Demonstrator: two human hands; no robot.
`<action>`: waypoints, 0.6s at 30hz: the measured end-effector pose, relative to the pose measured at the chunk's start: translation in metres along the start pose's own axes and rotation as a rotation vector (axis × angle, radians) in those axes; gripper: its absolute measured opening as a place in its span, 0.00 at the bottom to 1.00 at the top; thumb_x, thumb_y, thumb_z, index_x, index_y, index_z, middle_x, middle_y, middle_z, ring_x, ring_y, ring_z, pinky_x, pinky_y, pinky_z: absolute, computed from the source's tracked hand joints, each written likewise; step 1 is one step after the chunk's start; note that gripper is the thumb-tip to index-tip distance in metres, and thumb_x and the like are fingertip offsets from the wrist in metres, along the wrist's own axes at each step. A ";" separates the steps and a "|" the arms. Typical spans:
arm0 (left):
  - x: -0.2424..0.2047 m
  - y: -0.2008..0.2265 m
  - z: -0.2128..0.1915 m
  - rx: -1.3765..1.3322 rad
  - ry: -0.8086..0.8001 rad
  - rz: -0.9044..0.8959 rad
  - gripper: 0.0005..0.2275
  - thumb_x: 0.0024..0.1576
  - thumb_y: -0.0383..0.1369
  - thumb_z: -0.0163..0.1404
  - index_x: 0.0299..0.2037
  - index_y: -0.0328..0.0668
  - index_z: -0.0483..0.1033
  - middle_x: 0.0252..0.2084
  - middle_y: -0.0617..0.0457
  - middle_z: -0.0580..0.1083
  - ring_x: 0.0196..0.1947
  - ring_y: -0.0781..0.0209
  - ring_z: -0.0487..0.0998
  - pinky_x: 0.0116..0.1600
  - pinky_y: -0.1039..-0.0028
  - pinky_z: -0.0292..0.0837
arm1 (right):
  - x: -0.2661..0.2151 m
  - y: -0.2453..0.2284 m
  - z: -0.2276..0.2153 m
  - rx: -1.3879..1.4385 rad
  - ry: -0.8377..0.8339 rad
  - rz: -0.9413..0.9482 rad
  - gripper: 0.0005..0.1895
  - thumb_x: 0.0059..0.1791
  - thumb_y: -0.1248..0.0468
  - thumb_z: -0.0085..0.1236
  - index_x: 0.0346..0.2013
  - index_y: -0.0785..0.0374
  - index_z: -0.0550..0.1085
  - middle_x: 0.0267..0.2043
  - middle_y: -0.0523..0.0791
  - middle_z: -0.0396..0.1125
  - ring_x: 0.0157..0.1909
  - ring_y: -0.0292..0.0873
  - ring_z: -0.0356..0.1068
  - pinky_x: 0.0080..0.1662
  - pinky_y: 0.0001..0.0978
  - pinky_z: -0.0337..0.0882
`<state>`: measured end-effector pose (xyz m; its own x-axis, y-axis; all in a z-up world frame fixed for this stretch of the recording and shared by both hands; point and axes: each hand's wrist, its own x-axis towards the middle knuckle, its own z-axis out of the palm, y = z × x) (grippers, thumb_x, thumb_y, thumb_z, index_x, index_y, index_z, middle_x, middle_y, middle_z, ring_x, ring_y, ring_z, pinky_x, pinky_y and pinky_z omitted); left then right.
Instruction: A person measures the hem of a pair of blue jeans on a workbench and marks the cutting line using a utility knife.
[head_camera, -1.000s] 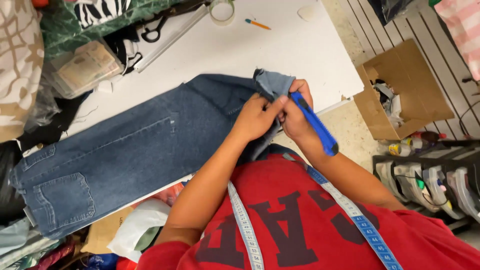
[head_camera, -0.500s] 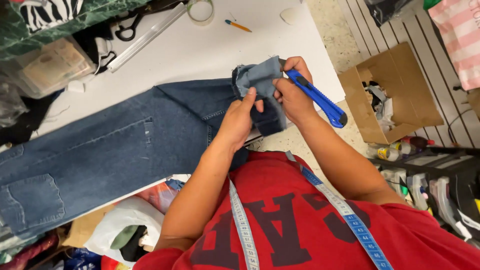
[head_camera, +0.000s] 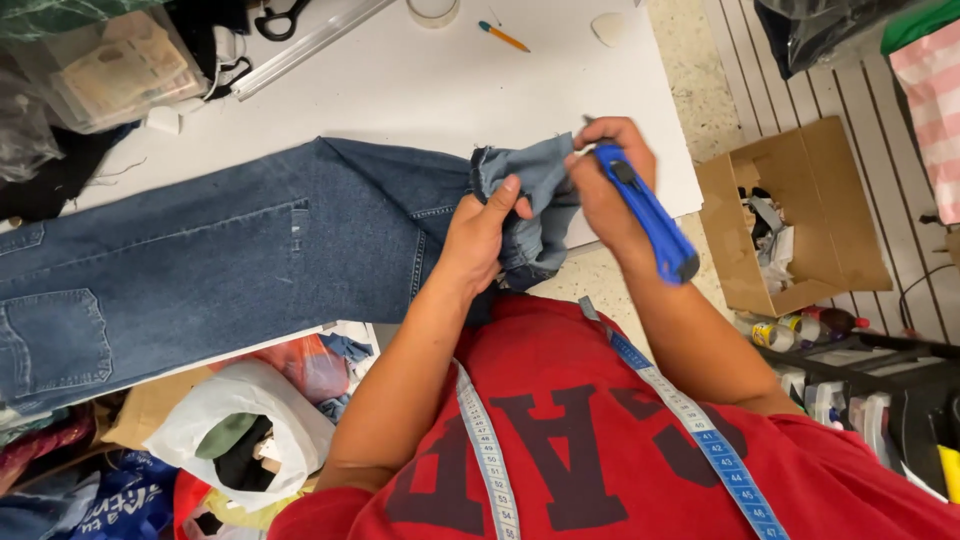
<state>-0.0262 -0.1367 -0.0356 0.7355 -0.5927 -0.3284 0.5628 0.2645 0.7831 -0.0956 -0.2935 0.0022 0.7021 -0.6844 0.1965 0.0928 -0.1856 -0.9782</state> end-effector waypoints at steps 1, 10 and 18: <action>0.001 -0.002 -0.001 0.000 0.006 0.003 0.19 0.60 0.39 0.57 0.26 0.27 0.77 0.19 0.45 0.70 0.19 0.61 0.74 0.27 0.71 0.73 | -0.004 -0.018 -0.006 0.003 -0.006 0.001 0.10 0.45 0.74 0.58 0.40 0.65 0.71 0.36 0.46 0.69 0.28 0.36 0.68 0.32 0.30 0.66; -0.028 0.050 0.032 0.319 -0.127 0.501 0.08 0.62 0.30 0.56 0.34 0.36 0.85 0.27 0.53 0.80 0.33 0.76 0.75 0.41 0.75 0.78 | -0.030 -0.049 -0.001 0.118 -0.386 -0.583 0.10 0.50 0.68 0.56 0.37 0.74 0.81 0.37 0.51 0.65 0.55 0.72 0.74 0.59 0.62 0.72; -0.026 0.056 0.045 0.045 -0.181 0.353 0.12 0.60 0.31 0.53 0.29 0.29 0.82 0.14 0.58 0.64 0.21 0.80 0.59 0.29 0.87 0.61 | -0.021 -0.028 0.006 0.196 -0.184 -0.693 0.09 0.50 0.77 0.61 0.34 0.78 0.67 0.33 0.54 0.60 0.44 0.76 0.75 0.50 0.69 0.76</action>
<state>-0.0311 -0.1408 0.0411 0.8001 -0.5968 0.0601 0.2676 0.4449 0.8546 -0.1091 -0.2701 0.0249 0.5423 -0.3235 0.7754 0.6697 -0.3907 -0.6315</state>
